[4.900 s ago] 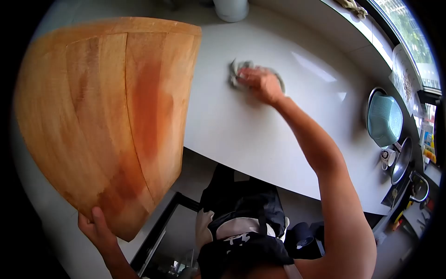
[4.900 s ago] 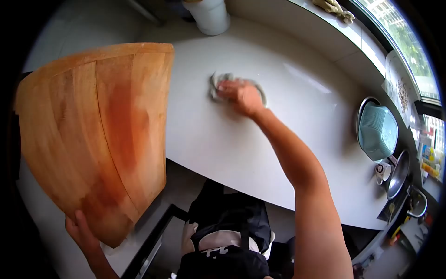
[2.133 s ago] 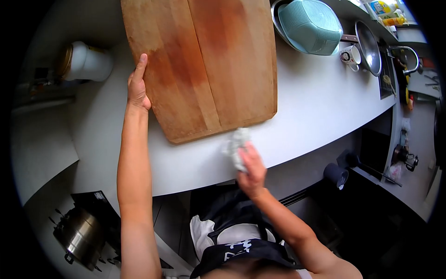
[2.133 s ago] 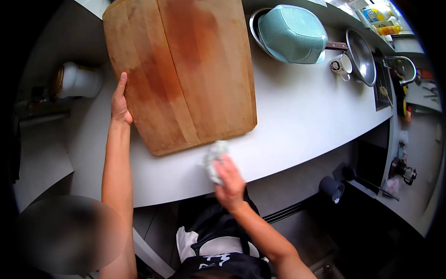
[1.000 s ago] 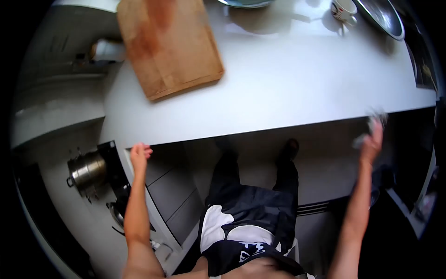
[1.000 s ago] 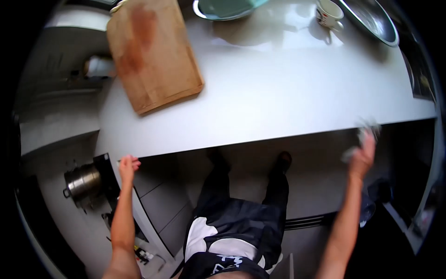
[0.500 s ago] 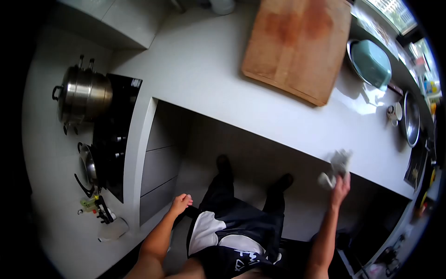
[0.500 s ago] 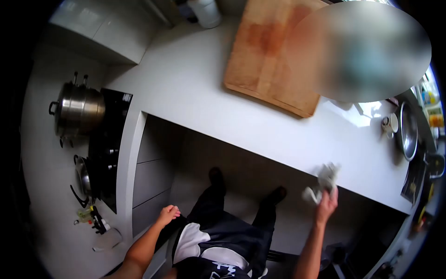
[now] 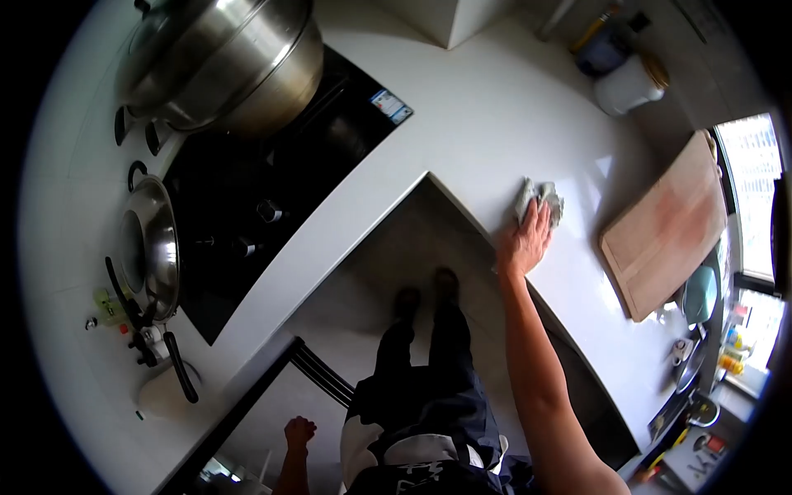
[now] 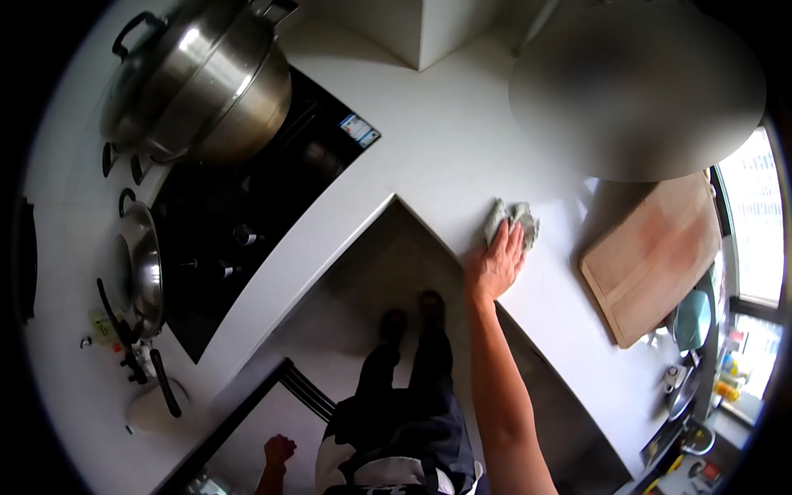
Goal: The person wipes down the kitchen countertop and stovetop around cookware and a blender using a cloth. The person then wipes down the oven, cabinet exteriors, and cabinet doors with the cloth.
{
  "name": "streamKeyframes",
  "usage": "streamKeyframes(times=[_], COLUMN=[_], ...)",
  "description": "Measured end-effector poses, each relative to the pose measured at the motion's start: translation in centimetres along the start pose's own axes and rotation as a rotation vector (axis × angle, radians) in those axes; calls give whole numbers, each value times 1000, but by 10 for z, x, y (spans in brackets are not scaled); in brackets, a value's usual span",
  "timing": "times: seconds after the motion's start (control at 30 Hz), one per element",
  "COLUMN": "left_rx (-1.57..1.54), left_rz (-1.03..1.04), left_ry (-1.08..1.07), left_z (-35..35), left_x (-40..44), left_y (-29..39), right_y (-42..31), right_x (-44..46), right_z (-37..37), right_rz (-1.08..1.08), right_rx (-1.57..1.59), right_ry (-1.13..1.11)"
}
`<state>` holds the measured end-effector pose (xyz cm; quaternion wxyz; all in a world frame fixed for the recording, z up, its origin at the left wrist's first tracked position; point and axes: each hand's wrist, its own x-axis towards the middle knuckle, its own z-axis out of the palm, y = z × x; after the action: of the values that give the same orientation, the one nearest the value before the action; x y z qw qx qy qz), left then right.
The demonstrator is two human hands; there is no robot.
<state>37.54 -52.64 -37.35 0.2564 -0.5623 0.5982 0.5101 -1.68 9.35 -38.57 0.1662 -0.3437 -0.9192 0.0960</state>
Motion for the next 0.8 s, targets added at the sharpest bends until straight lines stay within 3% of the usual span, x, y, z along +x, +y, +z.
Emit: streamKeyframes(times=[0.07, 0.2, 0.27, 0.47, 0.7, 0.8], left_rx=[-54, -25, 46, -32, -143, -115], left_rz=[-179, -266, -116, -20, 95, 193], left_ry=[18, -23, -32, -19, -85, -133], left_z=[10, 69, 91, 129, 138, 103], left_x=[-20, -67, -91, -89, -81, -64], left_y=[-24, -14, -14, -2, 47, 26], right_y=[-38, -123, -164, -185, -242, -268], right_x=[20, 70, 71, 40, -106, -191], right_z=[12, 50, 57, 58, 47, 31], right_rz=[-37, -263, -411, -543, -702, -766], right_rx=[41, 176, 199, 227, 340, 392], right_ry=[-19, -81, -105, -81, -160, -225])
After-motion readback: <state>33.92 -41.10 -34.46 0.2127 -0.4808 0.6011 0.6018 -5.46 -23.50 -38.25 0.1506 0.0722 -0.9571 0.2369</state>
